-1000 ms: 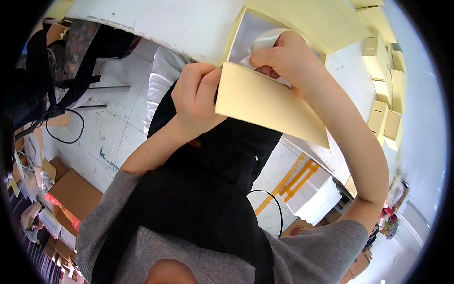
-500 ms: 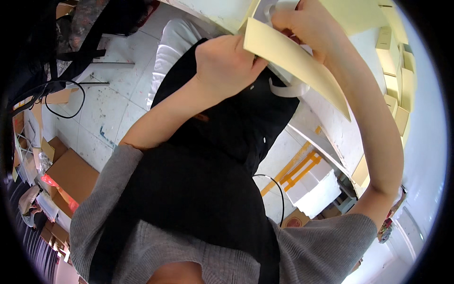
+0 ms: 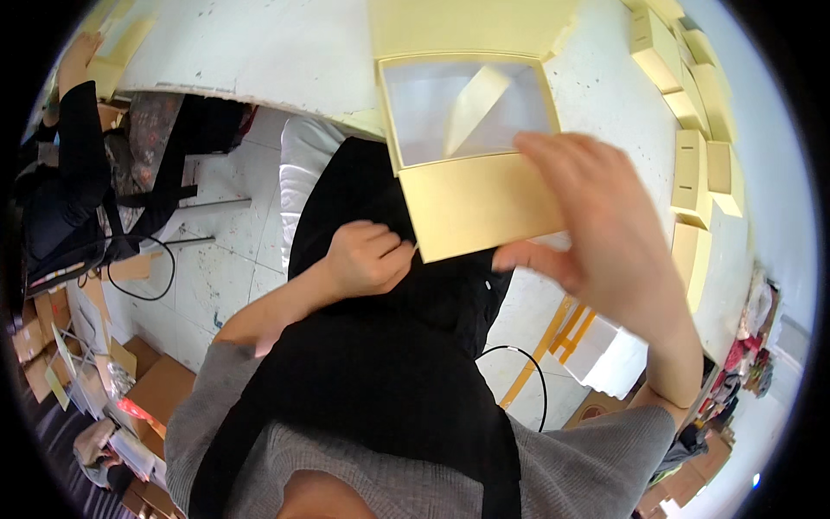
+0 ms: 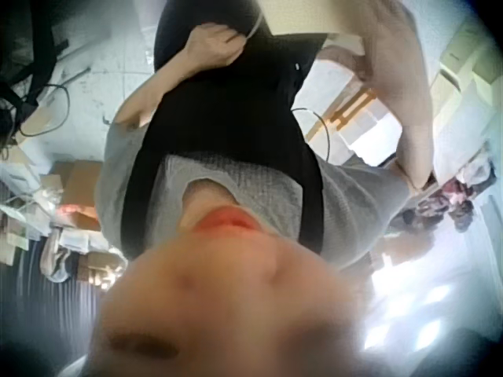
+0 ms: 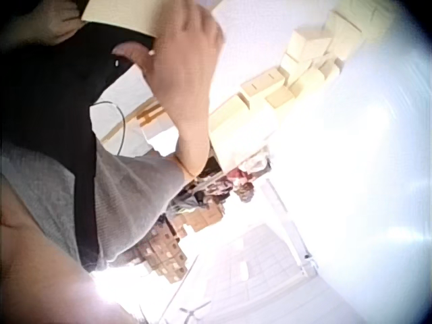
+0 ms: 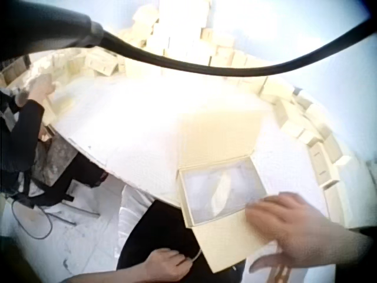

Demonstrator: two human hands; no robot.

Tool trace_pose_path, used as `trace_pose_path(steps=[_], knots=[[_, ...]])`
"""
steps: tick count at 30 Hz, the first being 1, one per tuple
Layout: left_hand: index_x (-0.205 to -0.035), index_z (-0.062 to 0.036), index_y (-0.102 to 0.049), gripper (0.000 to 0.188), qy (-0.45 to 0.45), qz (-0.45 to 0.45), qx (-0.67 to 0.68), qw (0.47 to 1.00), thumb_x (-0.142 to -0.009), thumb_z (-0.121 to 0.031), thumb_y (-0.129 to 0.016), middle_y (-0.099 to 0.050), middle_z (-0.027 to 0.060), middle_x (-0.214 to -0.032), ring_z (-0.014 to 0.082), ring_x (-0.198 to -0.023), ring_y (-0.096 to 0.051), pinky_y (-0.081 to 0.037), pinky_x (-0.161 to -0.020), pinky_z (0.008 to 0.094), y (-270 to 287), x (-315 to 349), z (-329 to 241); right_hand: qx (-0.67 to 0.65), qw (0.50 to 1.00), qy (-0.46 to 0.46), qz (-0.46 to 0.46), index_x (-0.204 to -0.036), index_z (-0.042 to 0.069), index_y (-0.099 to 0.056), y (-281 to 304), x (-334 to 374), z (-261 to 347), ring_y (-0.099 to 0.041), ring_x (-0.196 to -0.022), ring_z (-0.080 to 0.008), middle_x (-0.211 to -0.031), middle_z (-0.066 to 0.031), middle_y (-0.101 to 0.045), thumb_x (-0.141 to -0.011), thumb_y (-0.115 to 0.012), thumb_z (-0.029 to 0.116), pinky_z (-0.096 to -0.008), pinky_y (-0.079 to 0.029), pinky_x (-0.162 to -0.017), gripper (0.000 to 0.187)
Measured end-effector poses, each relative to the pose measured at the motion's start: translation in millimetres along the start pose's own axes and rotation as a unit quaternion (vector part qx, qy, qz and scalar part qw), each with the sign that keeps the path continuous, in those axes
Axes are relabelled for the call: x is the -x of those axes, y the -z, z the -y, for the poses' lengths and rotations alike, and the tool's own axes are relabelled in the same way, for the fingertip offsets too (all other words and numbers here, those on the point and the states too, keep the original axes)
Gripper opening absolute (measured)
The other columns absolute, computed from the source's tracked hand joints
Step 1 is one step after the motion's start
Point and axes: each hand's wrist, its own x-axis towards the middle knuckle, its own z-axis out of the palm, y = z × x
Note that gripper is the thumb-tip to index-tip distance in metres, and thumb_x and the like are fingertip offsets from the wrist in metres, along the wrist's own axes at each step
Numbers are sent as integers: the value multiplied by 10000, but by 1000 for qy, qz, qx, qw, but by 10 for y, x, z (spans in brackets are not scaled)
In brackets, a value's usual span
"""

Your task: The person assembles small yellow boxes by folding flaps and inserting white ribbons through slots. They repeatedly open and close the boxes to adjust the ribbon placement and then set the finished boxes aside on the table.

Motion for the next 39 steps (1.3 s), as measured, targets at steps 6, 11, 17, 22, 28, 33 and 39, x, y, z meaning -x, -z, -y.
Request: trace_pose_path(steps=[6, 11, 17, 22, 28, 33, 39], knots=[[-609, -109, -523, 187, 28, 126, 64, 990, -673, -97, -698, -495, 20, -582, 204, -536, -551, -456, -483, 331, -32, 451, 27, 123, 985, 60, -104, -1069, 19, -592, -345, 11, 6, -636, -931, -282, -1028, -117, -648, -676, -691, 91, -353, -531, -776, 412], [-686, -103, -549, 143, 75, 186, 58, 978, -706, -121, -690, -529, 31, -618, 219, -592, -589, -492, -542, 339, 109, 504, 4, 152, 974, 101, -135, -902, 54, -600, -420, -591, 59, -656, -739, -218, -848, -69, -650, -722, -633, 104, -303, -524, -580, 189], [-902, -62, -642, 326, 289, 219, -65, 930, -804, -359, -735, -658, 86, -723, 275, -661, -655, -504, -565, 369, 368, 497, 170, 6, 974, 80, -210, -1100, -33, -611, -435, -2404, 398, -668, -791, -351, -900, -248, -666, -796, -709, 394, -429, -524, -679, 533], [-815, -59, -624, 256, 364, 75, -123, 920, -818, -295, -723, -628, 72, -678, 274, -607, -625, -485, -533, 377, 673, 542, 400, 88, 953, 25, -288, -1342, 76, -498, -214, -2010, -869, -530, -1209, -378, -1289, -225, -558, -847, -644, 491, -481, -461, -956, 662], [-918, -34, -652, 167, 178, -146, -46, 972, -785, -78, -744, -651, 93, -789, 239, -654, -619, -478, -571, 315, 677, -399, 626, 141, 970, -186, -72, -1477, 184, -354, -563, -1051, -1500, -266, -1402, -430, -1537, -207, -268, -781, -719, 522, -548, -312, -1109, 855], [-1088, 17, -604, 414, 215, -197, 87, 952, -749, -121, -798, -645, 142, -1016, 260, -902, -643, -531, -739, 315, 427, -1219, 557, 62, 991, -61, -98, -1478, 146, -323, -752, -524, -716, -179, -1420, -462, -1536, -223, -235, -707, -823, 350, -541, -352, -1099, 941], [-1258, 13, -502, 659, 269, -161, 275, 909, -706, -118, -839, -559, 137, -1232, 233, -1094, -591, -531, -889, 362, 232, -1184, 450, -40, 990, -43, -126, -1261, -21, -450, -577, -391, -733, -305, -1355, -417, -1429, -214, -354, -543, -902, 279, -487, -394, -1052, 900]])
